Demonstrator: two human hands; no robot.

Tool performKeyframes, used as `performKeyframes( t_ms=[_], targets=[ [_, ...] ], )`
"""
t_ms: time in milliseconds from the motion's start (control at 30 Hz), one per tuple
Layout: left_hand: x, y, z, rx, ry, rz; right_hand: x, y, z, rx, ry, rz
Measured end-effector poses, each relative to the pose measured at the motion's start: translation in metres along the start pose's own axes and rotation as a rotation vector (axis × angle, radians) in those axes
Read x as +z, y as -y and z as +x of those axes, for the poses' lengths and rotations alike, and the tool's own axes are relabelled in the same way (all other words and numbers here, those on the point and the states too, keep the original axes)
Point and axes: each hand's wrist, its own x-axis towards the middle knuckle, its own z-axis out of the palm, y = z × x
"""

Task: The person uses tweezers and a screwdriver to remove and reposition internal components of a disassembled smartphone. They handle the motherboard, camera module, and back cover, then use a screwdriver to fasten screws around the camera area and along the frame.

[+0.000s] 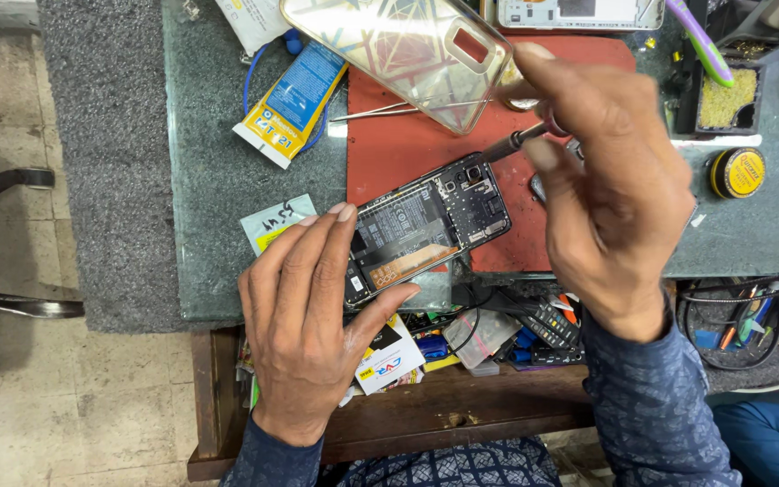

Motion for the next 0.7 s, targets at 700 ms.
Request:
performKeyframes(
  t_ms=[700],
  targets=[
    [-0.0003,-0.0016,-0.0001,-0.002,0.005,0.007,-0.0008,-0.0004,0.0032,-0.041,0.019,0.010]
  ],
)
